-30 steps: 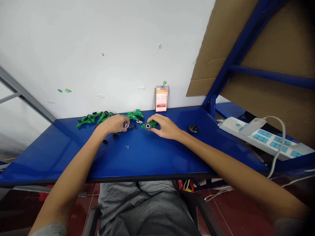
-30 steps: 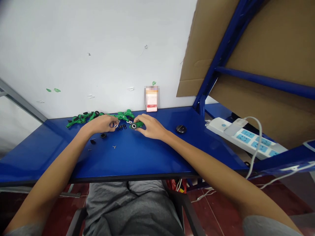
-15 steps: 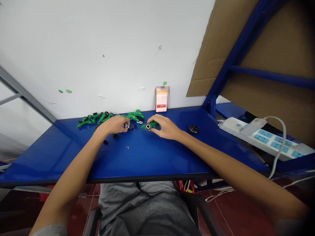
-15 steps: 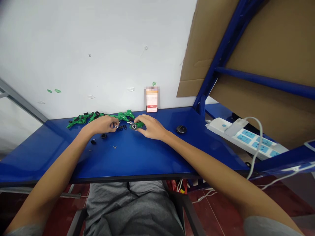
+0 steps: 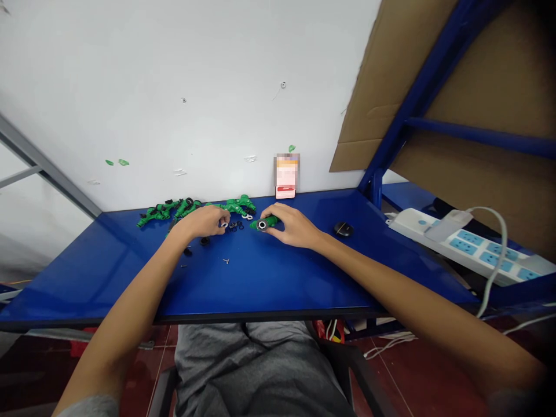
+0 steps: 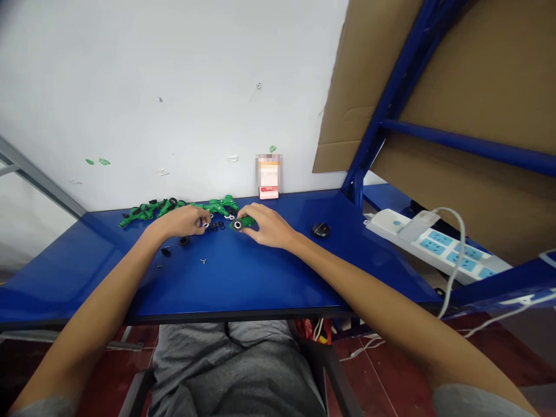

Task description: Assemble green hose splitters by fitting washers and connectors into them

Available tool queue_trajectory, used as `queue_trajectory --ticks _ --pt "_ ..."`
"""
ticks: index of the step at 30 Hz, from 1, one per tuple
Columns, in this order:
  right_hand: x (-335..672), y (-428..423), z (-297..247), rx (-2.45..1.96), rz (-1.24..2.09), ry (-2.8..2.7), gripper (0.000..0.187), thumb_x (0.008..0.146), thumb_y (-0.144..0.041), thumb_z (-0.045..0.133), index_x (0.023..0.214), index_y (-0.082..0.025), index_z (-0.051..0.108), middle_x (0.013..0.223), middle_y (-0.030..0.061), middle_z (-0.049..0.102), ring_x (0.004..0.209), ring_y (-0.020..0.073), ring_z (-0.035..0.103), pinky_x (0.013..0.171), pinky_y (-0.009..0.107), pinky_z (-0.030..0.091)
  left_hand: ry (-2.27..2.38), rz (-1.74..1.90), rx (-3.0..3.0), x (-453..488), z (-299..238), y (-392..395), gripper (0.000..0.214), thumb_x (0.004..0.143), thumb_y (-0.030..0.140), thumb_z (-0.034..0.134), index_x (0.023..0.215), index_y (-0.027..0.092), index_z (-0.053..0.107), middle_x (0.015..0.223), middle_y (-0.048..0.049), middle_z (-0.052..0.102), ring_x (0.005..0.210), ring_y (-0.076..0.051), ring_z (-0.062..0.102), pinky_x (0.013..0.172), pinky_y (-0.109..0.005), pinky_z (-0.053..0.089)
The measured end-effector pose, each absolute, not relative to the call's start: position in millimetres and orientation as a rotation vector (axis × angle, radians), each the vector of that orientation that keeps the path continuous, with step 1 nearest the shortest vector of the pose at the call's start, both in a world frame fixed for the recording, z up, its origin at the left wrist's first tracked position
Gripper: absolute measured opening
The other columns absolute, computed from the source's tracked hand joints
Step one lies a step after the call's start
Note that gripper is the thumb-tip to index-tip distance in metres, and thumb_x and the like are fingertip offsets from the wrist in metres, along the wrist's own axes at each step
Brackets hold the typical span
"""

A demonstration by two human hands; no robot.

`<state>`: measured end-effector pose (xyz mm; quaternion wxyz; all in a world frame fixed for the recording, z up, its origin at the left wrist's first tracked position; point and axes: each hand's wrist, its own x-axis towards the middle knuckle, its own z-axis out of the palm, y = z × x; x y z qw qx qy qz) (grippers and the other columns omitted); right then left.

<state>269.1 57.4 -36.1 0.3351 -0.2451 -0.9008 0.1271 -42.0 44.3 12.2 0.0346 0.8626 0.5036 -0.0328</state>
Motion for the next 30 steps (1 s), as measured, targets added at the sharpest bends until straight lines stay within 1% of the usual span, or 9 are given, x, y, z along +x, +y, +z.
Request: queue_trajectory --ticks 11,22,25,30 --pt "269.1 57.6 -36.1 -0.634 0.336 -2.352 0.015 0.101 -0.033 0.069 0.113 -0.025 0.064 0.112 0.0078 0.072 0.101 0.0259 0.069 0.089 0.043 0.054 1.556 -0.107 2.649 -41.6 11.9 44.0 0.024 0.086 0.015 0.066 0.108 0.02 0.076 0.095 -0.0046 0.078 0.08 -0.02 0.068 0.07 -0.031 0.042" --pt "269.6 57.2 -35.8 -0.639 0.332 -2.355 0.015 0.101 -0.033 0.069 0.113 -0.026 0.065 0.111 0.0078 0.073 0.101 0.0257 0.069 0.088 0.041 0.054 1.558 -0.063 2.639 -43.5 13.3 44.4 0.026 0.078 0.015 0.067 0.103 0.02 0.075 0.093 -0.0034 0.078 0.077 -0.018 0.066 0.069 -0.03 0.042" --pt "269.3 56.1 -34.9 -0.633 0.332 -2.353 0.015 0.101 -0.034 0.069 0.114 -0.026 0.065 0.112 0.0078 0.073 0.101 0.0259 0.069 0.088 0.041 0.054 1.567 -0.053 2.624 -43.1 14.4 43.4 0.025 0.078 0.017 0.067 0.102 0.02 0.074 0.092 -0.0033 0.077 0.075 -0.017 0.065 0.068 -0.03 0.042" --pt "269.2 55.1 -33.5 -0.634 0.336 -2.36 0.015 0.099 -0.031 0.069 0.113 -0.026 0.065 0.112 0.0081 0.074 0.101 0.0269 0.069 0.089 0.043 0.054 1.534 -0.047 2.644 -43.1 13.9 43.3 0.024 0.078 0.018 0.067 0.1 0.02 0.074 0.092 -0.004 0.077 0.076 -0.017 0.065 0.068 -0.03 0.042"
